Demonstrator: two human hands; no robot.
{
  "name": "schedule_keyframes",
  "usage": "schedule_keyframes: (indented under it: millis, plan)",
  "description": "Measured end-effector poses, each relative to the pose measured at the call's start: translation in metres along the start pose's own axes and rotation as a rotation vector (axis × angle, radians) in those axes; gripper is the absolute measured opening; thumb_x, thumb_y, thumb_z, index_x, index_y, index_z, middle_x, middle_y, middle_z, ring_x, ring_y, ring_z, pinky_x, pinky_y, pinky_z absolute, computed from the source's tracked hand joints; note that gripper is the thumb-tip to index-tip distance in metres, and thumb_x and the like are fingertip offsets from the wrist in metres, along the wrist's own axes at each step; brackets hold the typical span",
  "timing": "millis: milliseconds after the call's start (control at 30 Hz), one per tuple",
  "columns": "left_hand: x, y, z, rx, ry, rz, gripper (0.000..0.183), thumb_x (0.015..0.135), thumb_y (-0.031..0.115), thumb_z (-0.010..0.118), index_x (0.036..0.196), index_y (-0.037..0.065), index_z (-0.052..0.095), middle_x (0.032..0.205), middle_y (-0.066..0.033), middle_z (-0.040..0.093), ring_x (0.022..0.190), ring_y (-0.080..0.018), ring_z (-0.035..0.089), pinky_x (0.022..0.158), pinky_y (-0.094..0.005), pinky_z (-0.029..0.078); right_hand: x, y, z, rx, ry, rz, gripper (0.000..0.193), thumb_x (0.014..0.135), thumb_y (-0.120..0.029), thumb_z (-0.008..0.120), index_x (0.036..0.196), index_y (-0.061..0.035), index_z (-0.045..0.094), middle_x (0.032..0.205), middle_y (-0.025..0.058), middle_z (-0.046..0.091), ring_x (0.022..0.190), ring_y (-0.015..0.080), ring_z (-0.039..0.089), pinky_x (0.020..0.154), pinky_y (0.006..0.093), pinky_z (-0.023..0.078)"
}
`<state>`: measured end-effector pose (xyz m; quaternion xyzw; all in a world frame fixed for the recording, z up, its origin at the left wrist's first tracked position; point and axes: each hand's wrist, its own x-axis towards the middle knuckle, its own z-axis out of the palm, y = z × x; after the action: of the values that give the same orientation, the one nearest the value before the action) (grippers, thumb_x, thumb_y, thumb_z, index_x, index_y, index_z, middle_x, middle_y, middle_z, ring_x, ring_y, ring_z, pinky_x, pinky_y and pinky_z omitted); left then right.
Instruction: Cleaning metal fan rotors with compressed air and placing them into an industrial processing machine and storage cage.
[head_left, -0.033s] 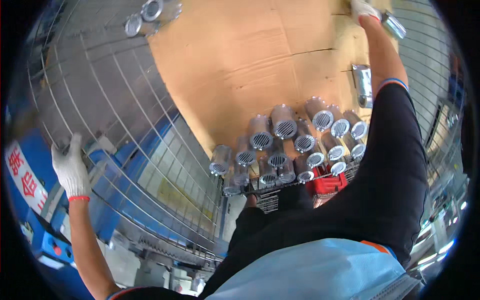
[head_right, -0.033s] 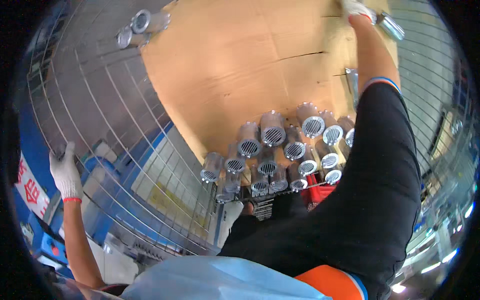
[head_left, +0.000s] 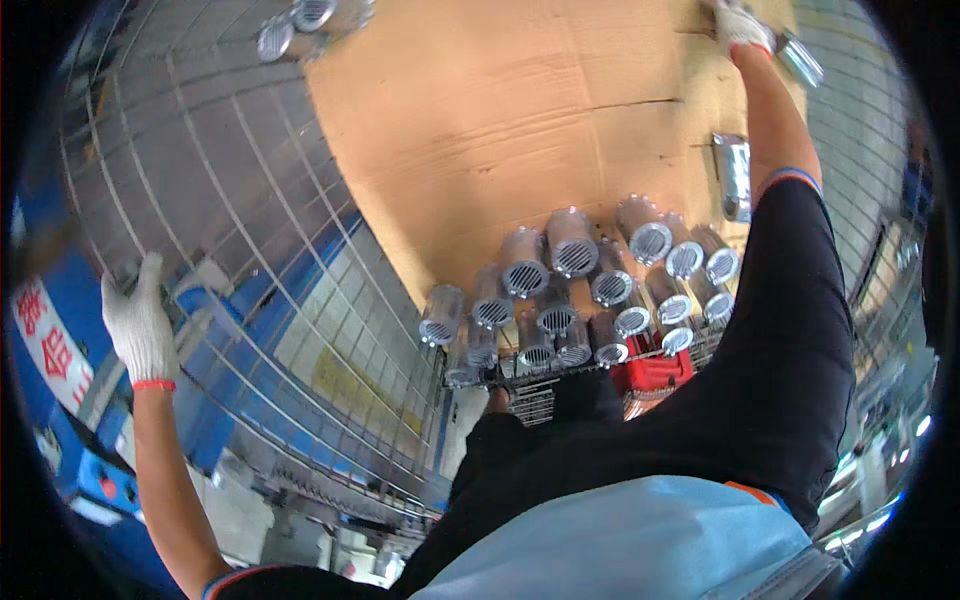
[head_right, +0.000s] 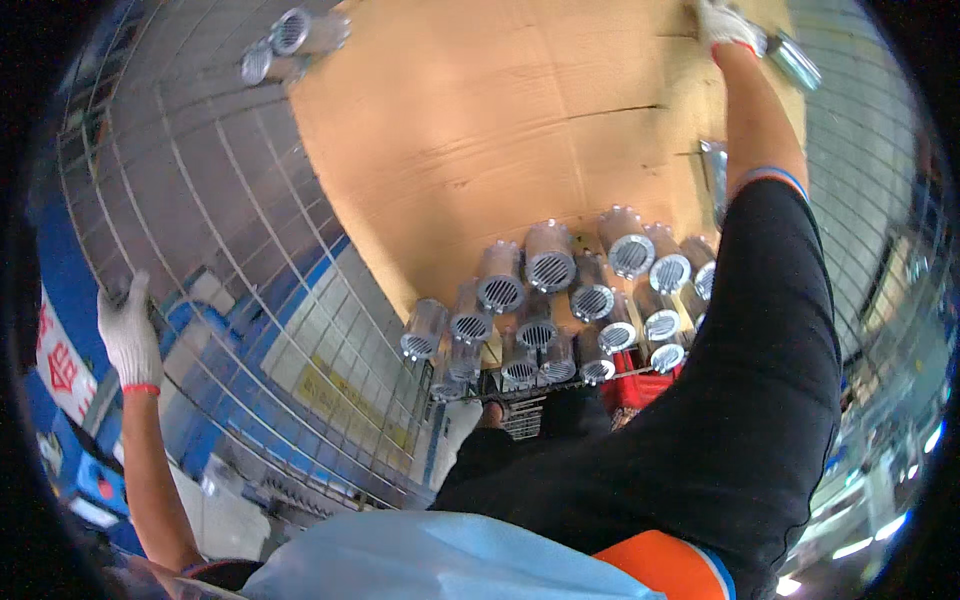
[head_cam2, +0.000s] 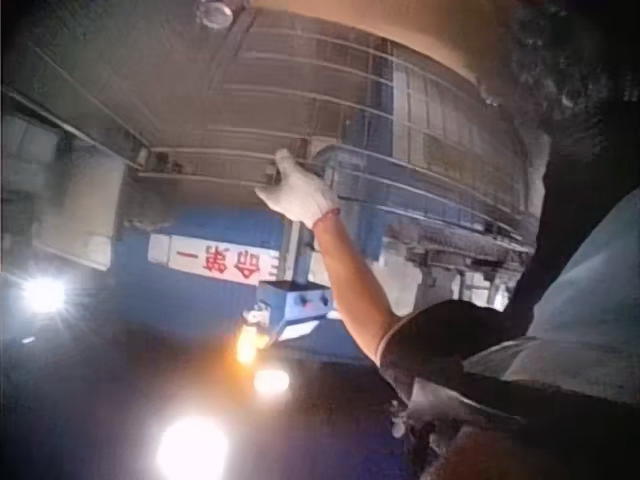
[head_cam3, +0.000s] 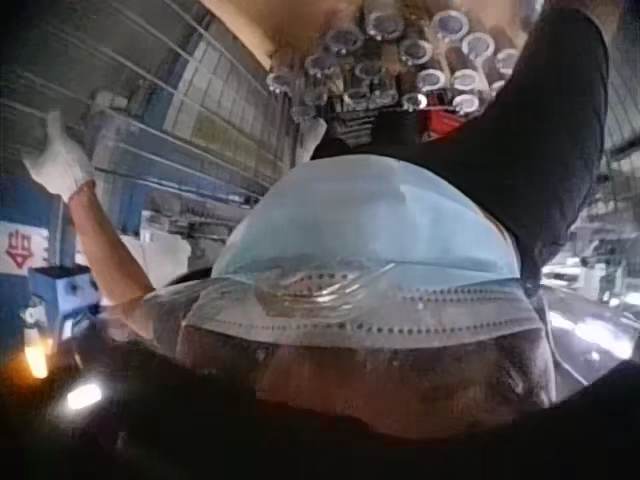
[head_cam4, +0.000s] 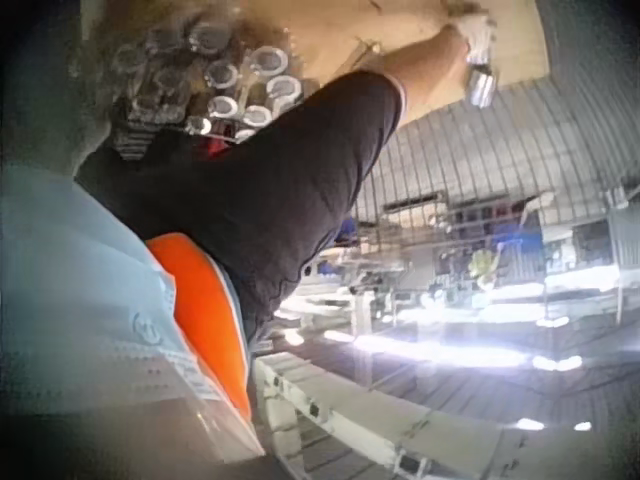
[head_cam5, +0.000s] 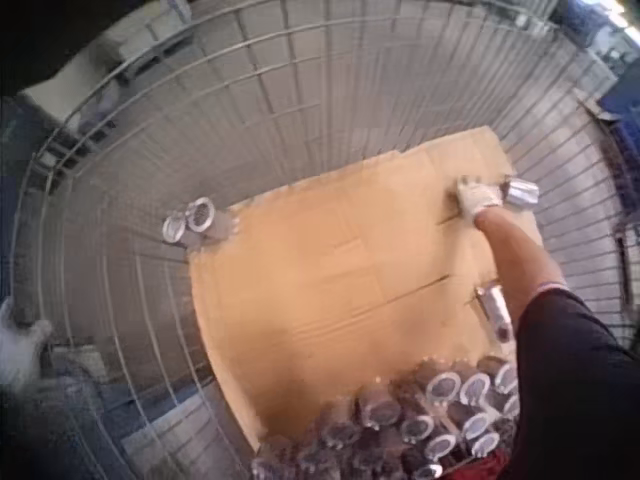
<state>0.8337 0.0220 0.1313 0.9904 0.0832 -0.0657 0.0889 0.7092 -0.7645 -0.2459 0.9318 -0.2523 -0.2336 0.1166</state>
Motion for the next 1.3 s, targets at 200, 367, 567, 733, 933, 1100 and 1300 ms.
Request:
schedule_keyframes:
  millis: [200, 367, 567, 733, 933, 1100, 1300]
  plan:
    - [-0.005, 0.009, -0.003, 0.085, -0.001, -0.084, 0.048, 0.092, 0.037, 0.079, 0.113, -0.003, 0.066, 0.094, -0.0091, 0.069, 0.081, -0.0158, 0.06, 0.074, -0.0326, 0.05, -0.032, -0.019, -0.023, -0.231, 0.141, -0.01, 0.034, 0.101, -0.023, 0.054, 0.132, -0.0165, 0.065, 0.143, 0.011, 0.062, 0.133, 0.0352, 0.061, 0.108, 0.05, 0.051]
    - [-0.011, 0.021, -0.003, 0.085, 0.014, -0.092, 0.048, 0.091, 0.039, 0.078, 0.111, -0.003, 0.065, 0.091, -0.0097, 0.07, 0.075, -0.0162, 0.06, 0.068, -0.033, 0.051, -0.045, -0.026, -0.045, -0.161, 0.126, 0.005, 0.029, 0.095, -0.023, 0.06, 0.12, -0.0151, 0.072, 0.137, 0.0136, 0.065, 0.128, 0.0372, 0.063, 0.103, 0.0505, 0.053]
    - [-0.007, 0.019, -0.001, 0.085, 0.075, -0.006, 0.046, 0.091, 0.038, 0.078, 0.109, -0.002, 0.065, 0.083, -0.0086, 0.068, 0.066, -0.0155, 0.059, 0.063, -0.0334, 0.05, -0.036, -0.012, -0.021, -0.015, 0.175, 0.064, 0.032, 0.092, -0.028, 0.064, 0.118, -0.0128, 0.074, 0.136, 0.019, 0.065, 0.122, 0.0424, 0.064, 0.103, 0.0489, 0.052]
    - [-0.008, 0.012, 0.0, 0.026, 0.046, -0.042, 0.046, 0.092, 0.037, 0.078, 0.111, -0.003, 0.065, 0.08, -0.007, 0.065, 0.06, -0.0124, 0.056, 0.055, -0.0313, 0.047, -0.054, 0.0, -0.046, 0.207, 0.356, 0.144, 0.044, 0.091, -0.038, 0.068, 0.13, -0.0174, 0.074, 0.13, 0.0198, 0.07, 0.119, 0.0412, 0.065, 0.104, 0.0443, 0.051]
    - [-0.007, 0.012, 0.0, -0.013, 0.04, -0.034, 0.046, 0.093, 0.036, 0.078, 0.115, -0.003, 0.064, 0.08, -0.005, 0.064, 0.061, -0.0124, 0.056, 0.056, -0.0299, 0.047, -0.043, -0.131, -0.13, 0.668, 0.249, -0.206, 0.053, 0.098, -0.039, 0.069, 0.139, -0.0066, 0.066, 0.13, 0.0191, 0.072, 0.119, 0.0361, 0.069, 0.105, 0.0407, 0.051]
    - [-0.003, 0.012, 0.0, -0.008, 0.014, -0.057, 0.043, 0.094, 0.033, 0.078, 0.116, -0.002, 0.065, 0.088, -0.0053, 0.066, 0.068, -0.012, 0.057, 0.058, -0.0295, 0.048, -0.043, -0.221, -0.143, 0.239, 0.947, -0.139, 0.054, 0.083, -0.035, 0.074, 0.129, -0.0077, 0.062, 0.146, 0.0277, 0.053, 0.139, 0.0483, 0.047, 0.116, 0.0542, 0.04]
    - [-0.002, 0.007, 0.002, 0.03, 0.065, 0.036, 0.044, 0.094, 0.033, 0.077, 0.116, -0.003, 0.066, 0.091, -0.008, 0.069, 0.072, -0.0143, 0.06, 0.062, -0.0304, 0.05, -0.03, -0.18, -0.173, 0.315, 0.257, -0.005, 0.067, 0.079, -0.048, 0.075, 0.132, -0.0097, 0.062, 0.134, 0.0225, 0.065, 0.126, 0.0401, 0.063, 0.104, 0.0513, 0.051]
